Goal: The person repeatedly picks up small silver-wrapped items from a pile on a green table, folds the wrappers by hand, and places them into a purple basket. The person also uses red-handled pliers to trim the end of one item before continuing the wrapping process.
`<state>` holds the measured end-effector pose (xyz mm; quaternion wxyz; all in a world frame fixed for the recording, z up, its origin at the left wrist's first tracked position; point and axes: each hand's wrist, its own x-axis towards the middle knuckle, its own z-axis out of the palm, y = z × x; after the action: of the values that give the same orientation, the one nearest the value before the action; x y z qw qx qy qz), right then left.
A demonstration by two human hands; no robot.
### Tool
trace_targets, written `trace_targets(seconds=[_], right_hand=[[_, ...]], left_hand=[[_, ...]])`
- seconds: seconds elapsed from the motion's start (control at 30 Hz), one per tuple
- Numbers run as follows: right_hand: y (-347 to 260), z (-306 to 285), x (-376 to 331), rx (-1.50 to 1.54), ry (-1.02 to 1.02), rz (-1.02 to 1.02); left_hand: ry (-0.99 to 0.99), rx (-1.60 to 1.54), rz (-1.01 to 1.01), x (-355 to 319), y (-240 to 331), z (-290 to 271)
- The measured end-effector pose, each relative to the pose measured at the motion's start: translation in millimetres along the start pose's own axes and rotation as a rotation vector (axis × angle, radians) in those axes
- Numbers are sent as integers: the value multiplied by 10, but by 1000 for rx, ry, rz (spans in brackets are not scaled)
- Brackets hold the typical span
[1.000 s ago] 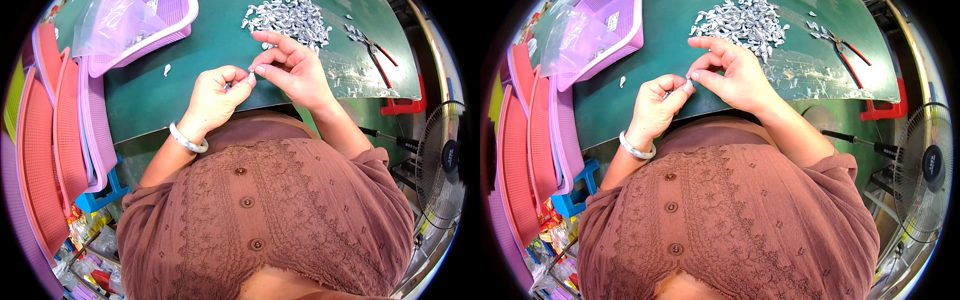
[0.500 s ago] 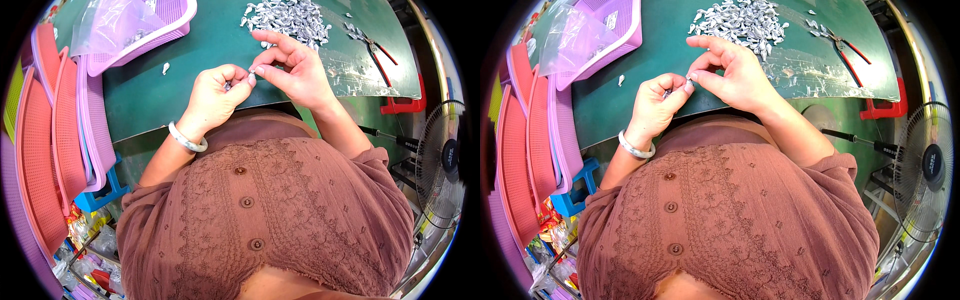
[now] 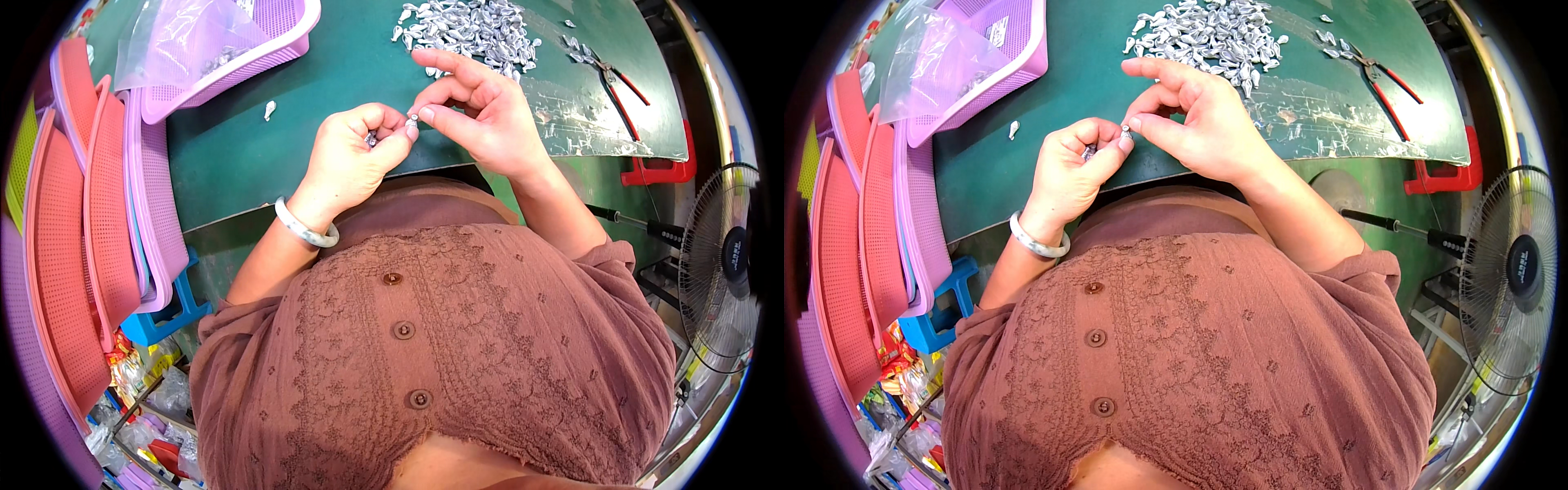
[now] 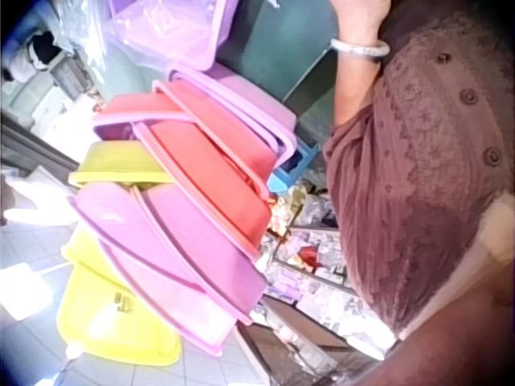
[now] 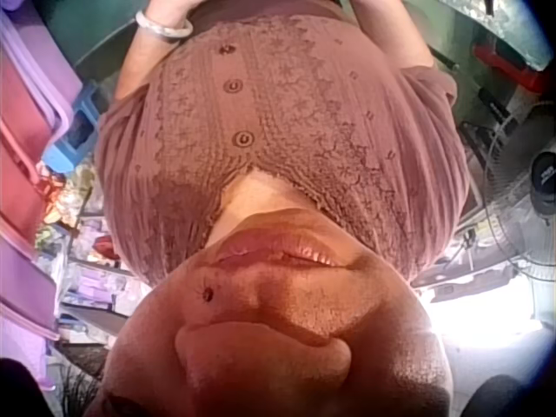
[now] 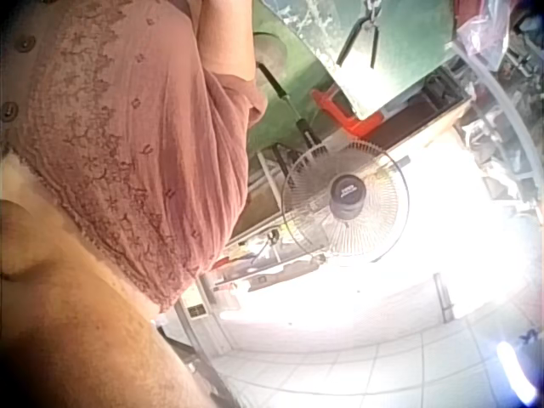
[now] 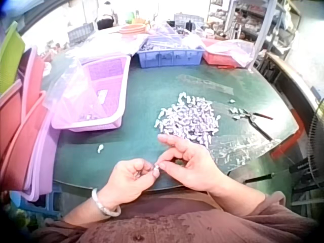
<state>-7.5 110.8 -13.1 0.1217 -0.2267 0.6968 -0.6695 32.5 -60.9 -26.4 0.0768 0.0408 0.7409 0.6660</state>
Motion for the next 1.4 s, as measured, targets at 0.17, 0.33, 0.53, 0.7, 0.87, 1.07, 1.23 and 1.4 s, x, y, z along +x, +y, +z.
trace_targets(seconds=[0.17, 0.33, 0.53, 0.7, 0.87, 1.07, 1.23, 1.4], right_hand=[[-10, -16, 2, -38, -25, -8], [-23, -29, 3, -51, -42, 8], [-39, -60, 10, -112, -76, 9], [-64, -72, 9, -131, -90, 11], [-58, -73, 8, -137, -90, 9], [-64, -83, 7, -133, -103, 4], [-75, -87, 7, -158, -110, -8], [-85, -77, 6, -157, -115, -11]], left_hand=[[3, 30, -11, 3, -9, -13], [4, 53, -10, 2, -11, -7], [-3, 72, -4, 2, -18, -2], [-1, 96, 6, -1, -18, 6], [-2, 122, -14, -2, -7, 2], [0, 105, 5, -9, 12, 18], [-3, 119, 3, -11, 19, 20], [-7, 126, 6, -18, 23, 23]])
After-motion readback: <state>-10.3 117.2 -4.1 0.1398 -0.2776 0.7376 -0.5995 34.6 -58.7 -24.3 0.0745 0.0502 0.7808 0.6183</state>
